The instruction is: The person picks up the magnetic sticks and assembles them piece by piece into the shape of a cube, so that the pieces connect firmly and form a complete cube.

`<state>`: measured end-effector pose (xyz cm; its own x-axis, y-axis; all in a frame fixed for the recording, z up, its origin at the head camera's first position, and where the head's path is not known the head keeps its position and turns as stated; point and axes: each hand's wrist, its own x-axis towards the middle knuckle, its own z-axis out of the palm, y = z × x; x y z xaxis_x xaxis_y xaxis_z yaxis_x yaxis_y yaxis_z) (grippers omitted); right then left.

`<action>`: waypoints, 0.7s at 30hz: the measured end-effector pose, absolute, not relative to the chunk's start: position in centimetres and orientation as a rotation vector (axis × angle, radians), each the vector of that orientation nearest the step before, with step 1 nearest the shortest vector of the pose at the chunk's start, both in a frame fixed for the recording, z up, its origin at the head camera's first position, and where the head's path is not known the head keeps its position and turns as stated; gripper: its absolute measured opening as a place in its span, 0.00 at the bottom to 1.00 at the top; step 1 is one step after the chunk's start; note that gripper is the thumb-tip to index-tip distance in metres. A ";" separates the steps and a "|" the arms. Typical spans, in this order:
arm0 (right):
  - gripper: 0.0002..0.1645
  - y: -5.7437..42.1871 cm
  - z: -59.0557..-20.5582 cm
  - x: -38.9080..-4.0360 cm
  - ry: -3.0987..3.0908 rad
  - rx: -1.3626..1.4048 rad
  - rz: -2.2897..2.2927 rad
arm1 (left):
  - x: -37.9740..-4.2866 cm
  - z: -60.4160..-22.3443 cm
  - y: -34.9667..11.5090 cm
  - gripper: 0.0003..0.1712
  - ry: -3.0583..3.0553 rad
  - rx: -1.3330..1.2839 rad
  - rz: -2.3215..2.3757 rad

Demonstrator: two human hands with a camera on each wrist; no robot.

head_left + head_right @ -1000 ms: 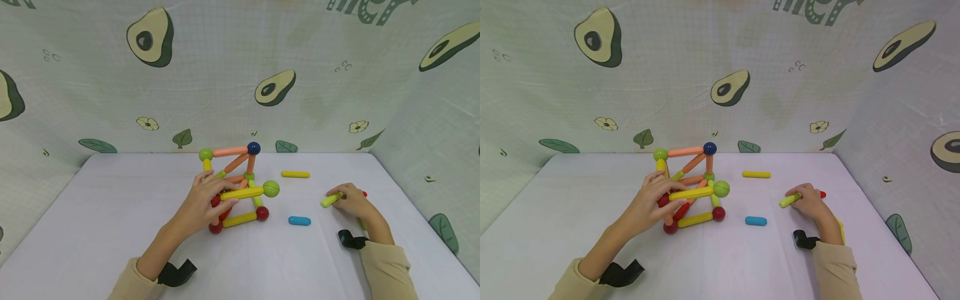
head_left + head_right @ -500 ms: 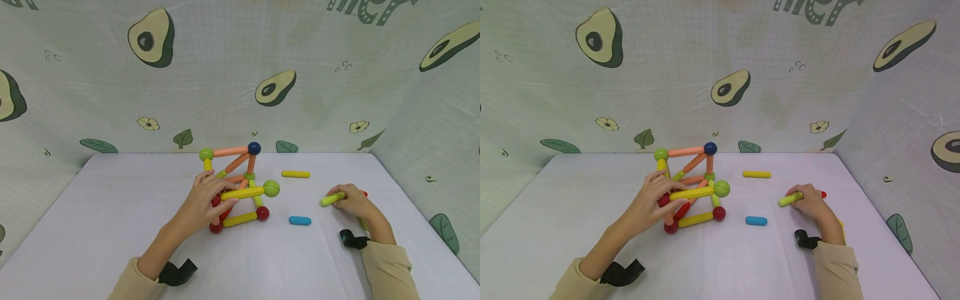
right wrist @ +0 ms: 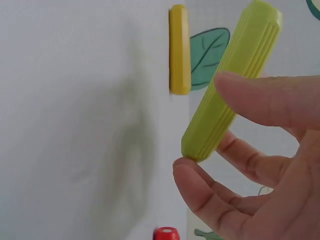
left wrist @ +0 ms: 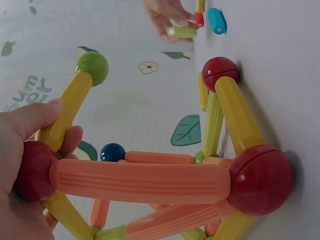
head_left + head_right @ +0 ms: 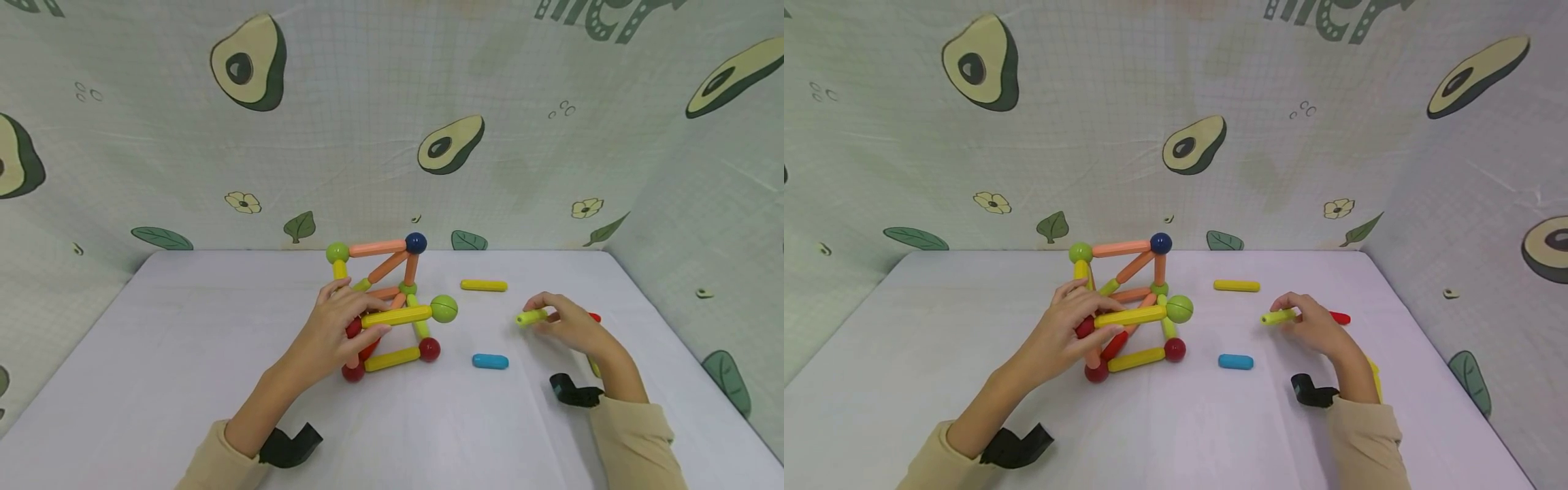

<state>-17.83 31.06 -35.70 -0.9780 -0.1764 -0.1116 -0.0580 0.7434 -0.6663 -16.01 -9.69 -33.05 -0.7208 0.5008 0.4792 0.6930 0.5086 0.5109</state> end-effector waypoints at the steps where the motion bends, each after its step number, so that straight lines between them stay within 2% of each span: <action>1: 0.16 30.8 -35.6 -17.8 2.761 -0.214 -1.068 | -16.0 -33.1 -9.7 0.14 -2.483 -1.008 -1.021; 21: 0.20 22.7 -34.1 -16.2 2.495 -0.617 -1.343 | -16.0 -33.1 -9.6 0.15 -2.494 -1.012 -1.027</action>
